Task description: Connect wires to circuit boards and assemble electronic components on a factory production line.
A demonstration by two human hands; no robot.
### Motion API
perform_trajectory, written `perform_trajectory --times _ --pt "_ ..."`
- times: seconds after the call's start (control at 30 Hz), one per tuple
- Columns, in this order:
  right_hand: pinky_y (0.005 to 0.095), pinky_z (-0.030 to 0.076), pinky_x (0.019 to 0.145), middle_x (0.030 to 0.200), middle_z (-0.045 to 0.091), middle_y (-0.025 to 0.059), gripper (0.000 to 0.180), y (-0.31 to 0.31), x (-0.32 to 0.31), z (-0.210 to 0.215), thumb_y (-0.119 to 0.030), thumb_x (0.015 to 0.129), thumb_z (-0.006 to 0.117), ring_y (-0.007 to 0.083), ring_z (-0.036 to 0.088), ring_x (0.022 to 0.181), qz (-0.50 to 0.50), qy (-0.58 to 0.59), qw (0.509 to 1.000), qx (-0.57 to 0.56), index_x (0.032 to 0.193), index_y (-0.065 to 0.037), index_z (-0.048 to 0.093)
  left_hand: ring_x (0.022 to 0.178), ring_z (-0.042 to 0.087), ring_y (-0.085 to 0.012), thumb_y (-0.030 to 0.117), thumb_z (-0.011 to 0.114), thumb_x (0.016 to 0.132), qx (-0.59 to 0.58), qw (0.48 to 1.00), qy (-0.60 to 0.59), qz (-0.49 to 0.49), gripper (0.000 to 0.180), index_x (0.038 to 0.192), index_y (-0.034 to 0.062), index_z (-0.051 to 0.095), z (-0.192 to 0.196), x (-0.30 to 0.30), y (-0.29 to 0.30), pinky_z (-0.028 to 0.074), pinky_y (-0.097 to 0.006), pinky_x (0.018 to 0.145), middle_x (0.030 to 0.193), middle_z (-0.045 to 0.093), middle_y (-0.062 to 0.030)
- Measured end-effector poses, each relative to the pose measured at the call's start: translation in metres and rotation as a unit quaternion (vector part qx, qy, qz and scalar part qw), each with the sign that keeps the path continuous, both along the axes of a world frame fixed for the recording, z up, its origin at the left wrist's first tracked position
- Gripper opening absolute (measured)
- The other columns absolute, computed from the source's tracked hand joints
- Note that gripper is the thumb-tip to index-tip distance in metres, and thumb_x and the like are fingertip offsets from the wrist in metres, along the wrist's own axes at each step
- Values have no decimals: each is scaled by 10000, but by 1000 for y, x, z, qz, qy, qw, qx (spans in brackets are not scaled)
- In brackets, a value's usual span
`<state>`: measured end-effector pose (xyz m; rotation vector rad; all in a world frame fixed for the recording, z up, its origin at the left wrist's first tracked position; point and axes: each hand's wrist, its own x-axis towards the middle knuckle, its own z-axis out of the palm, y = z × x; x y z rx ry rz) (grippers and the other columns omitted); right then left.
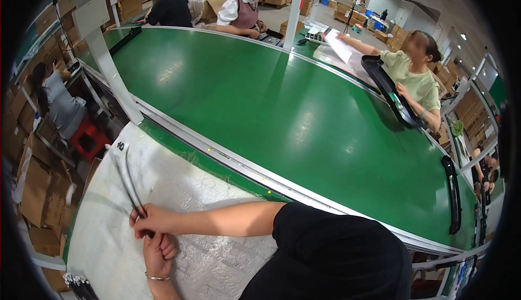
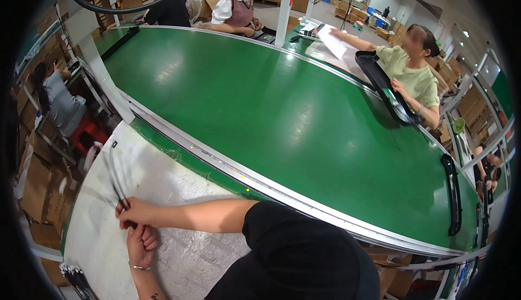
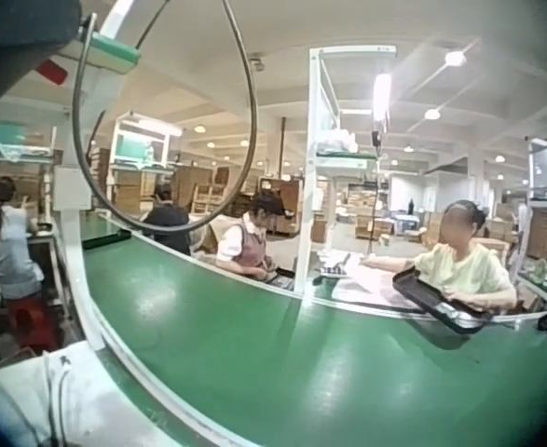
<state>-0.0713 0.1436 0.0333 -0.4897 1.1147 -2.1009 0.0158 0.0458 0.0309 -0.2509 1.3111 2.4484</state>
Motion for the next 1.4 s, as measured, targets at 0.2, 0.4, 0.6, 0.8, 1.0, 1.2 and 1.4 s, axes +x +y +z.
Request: perform_trajectory --times 0.2,0.4,0.6,0.8,1.0,1.2,1.4 --pt "230 391 477 597 522 -7 176 22 -15 27 -235 871 644 74 511 543 23 99 994 -31 927 -84 574 445 331 -65 220 499 973 -101 994 29 24 112 951 123 448 12 0 17 252 -199 379 612 397 25" --pt "266 377 421 567 492 -7 255 -1 -31 13 -299 882 612 99 474 477 -45 57 997 38 955 -61 558 470 372 -90 173 479 975 -79 997 -3 -10 89 966 86 466 22 -7 10 291 -217 407 637 435 -4" --pt "220 449 587 794 605 32 506 23 -50 -12 -359 873 645 98 565 659 -99 186 941 265 1222 -20 506 559 503 -183 250 490 958 -444 888 106 50 209 967 41 499 -17 -12 1 444 -338 533 691 528 -57" --pt "343 437 868 1168 493 134 548 51 -53 65 -185 821 685 228 512 1009 -388 453 782 181 1290 -19 454 778 632 -340 221 497 923 -682 694 170 156 164 1012 86 521 13 7 -34 479 -459 674 831 638 -169" --pt "306 476 790 1037 625 123 230 -19 23 337 -62 813 626 229 598 962 -315 775 544 -71 1037 -18 604 811 636 -347 246 585 860 -753 609 216 125 188 919 72 542 -20 -3 -49 496 -458 697 833 656 -155" --pt "384 517 792 918 681 168 284 -170 69 515 -218 819 546 308 658 852 -292 852 423 -102 975 -17 673 955 592 -314 454 709 733 -778 597 182 72 454 975 86 594 -1 0 -55 485 -423 784 898 659 -121" --pt "395 490 841 1025 667 187 531 -282 75 574 -476 918 488 306 630 935 -278 833 403 256 1045 10 659 1242 383 -289 550 713 698 -771 612 155 90 704 1246 145 535 -4 -1 -73 339 -475 974 1312 486 -130"
